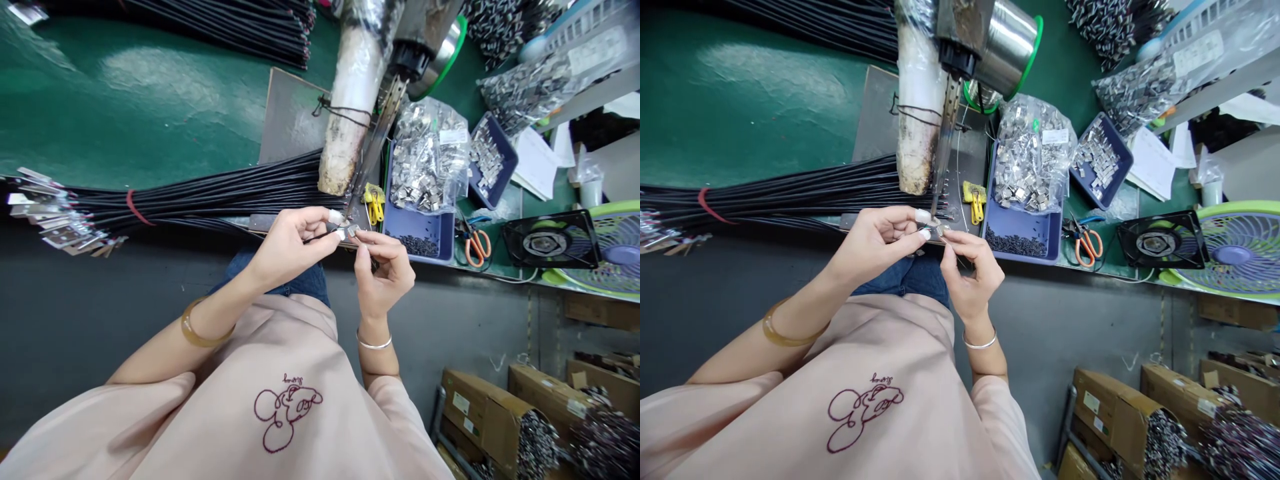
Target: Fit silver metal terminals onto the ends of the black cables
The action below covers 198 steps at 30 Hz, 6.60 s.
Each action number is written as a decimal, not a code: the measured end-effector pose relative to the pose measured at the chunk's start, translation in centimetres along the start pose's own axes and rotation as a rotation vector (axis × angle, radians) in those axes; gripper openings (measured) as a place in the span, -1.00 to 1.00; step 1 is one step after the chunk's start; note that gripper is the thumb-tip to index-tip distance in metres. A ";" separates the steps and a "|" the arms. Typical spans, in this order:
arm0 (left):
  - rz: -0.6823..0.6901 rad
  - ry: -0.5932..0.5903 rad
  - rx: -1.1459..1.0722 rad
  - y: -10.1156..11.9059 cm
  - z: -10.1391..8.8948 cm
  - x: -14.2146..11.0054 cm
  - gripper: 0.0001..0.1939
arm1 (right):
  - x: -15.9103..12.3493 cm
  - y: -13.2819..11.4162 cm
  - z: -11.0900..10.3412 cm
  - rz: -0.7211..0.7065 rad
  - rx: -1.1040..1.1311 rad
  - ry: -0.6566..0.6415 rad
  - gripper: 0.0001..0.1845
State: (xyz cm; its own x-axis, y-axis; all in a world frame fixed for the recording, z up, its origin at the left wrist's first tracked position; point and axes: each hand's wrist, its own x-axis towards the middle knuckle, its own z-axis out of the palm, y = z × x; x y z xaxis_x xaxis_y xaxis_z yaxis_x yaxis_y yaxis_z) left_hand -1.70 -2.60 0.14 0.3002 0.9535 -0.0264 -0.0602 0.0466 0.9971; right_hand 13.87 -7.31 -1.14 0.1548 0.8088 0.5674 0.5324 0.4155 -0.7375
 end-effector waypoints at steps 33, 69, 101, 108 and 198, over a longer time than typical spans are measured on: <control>-0.008 0.089 0.005 0.7 0.6 0.6 -0.86 | 1.8 0.0 1.3 -0.385 -0.309 0.030 -0.76; -0.016 -0.040 0.016 0.4 -0.2 -0.3 -0.79 | 2.1 -2.4 -2.0 -0.022 0.137 0.296 -0.89; -0.011 0.233 0.055 1.0 0.7 0.4 -0.89 | 3.0 -0.8 0.0 -0.131 -0.124 -0.123 -0.87; -0.010 0.152 0.090 0.5 0.4 0.3 -0.87 | 2.8 -0.9 -0.3 -0.150 -0.155 -0.133 -0.85; 0.015 0.188 -0.007 0.3 1.0 0.1 -0.95 | 3.2 -0.9 0.0 -0.213 -0.266 -0.132 -0.86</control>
State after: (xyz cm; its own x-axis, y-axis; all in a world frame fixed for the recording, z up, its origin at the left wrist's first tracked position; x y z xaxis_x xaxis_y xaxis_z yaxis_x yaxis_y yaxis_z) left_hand -0.69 -2.77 0.55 0.1161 0.9929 -0.0251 -0.0706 0.0335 0.9969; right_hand 13.92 -5.12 1.29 -0.0819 0.7699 0.6329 0.7417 0.4712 -0.4772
